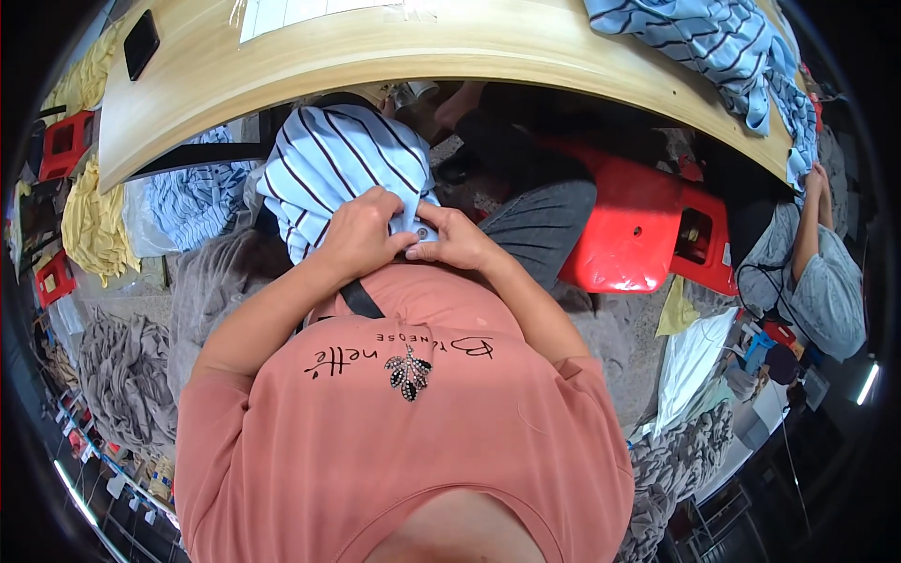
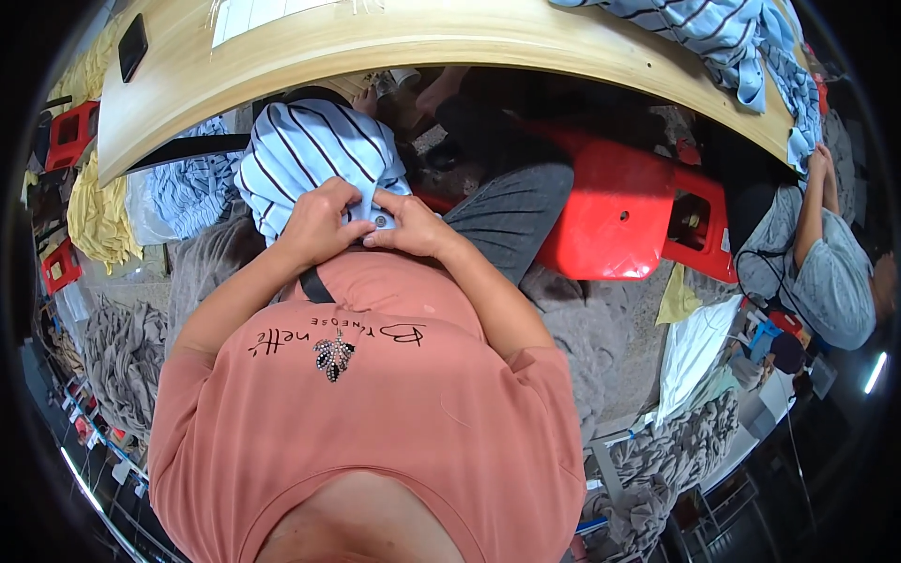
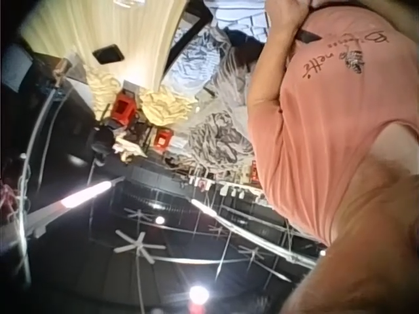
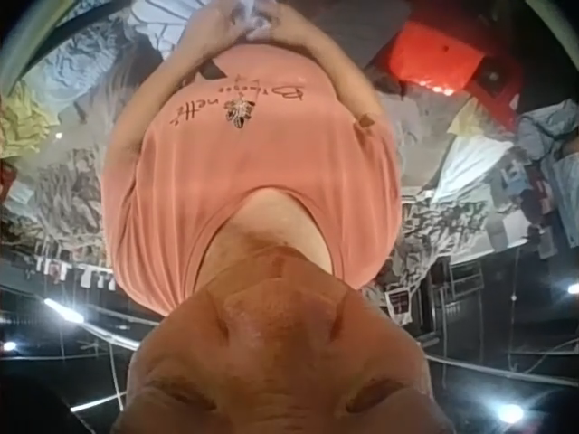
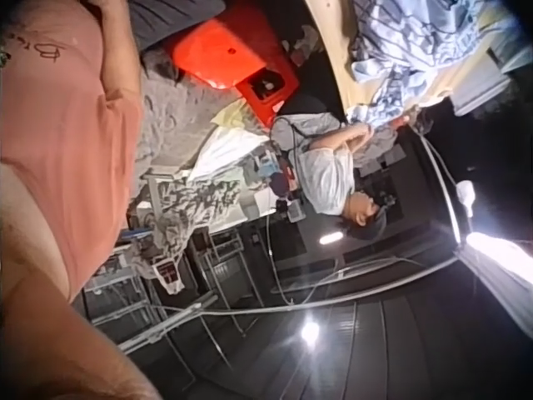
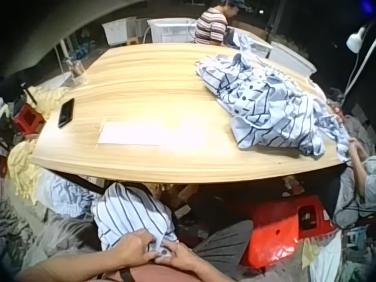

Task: Inspecting and checking the quality of striped shirts at a factory work table.

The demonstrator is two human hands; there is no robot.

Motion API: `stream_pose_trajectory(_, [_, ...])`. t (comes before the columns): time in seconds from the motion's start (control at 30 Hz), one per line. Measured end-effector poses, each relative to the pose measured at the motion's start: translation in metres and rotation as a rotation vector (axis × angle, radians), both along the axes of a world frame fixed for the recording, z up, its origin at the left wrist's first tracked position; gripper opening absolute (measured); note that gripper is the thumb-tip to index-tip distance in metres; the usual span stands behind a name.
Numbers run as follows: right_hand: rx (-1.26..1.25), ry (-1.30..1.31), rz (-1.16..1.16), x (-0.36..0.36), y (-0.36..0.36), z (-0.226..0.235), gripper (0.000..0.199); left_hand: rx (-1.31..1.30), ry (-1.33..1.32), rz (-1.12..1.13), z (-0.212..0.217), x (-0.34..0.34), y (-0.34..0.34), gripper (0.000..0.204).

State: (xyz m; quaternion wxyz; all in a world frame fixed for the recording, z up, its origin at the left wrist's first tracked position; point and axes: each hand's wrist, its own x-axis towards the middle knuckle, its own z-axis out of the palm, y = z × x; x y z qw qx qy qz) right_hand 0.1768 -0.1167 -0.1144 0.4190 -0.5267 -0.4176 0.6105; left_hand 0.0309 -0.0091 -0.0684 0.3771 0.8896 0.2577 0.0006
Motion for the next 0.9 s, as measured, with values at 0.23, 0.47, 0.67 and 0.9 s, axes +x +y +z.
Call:
stream_pose_trajectory(0.23, [-0.121,-0.086,-0.012,0.0,0.004,0.008,0.032,-0.06,-0.153,0.202,-0.008,0.003,-0.006,0.011])
stream_pose_trajectory(0.47, [0.637,-0.963,-0.367,-0.001,0.015,0.015,0.046,-0.234,-0.341,0.162,0.006,0.009,-0.005,0.009])
stream_pose_trajectory(0.67, [0.66,-0.588,-0.383,-0.006,0.019,0.021,0.031,-0.585,-0.23,0.316,0.025,0.01,0.007,0.003])
stream_pose_trajectory(0.9, [0.334,-0.378,-0.456,0.003,0.018,0.03,0.008,-0.583,-0.207,0.326,0.02,0.01,-0.004,0.022])
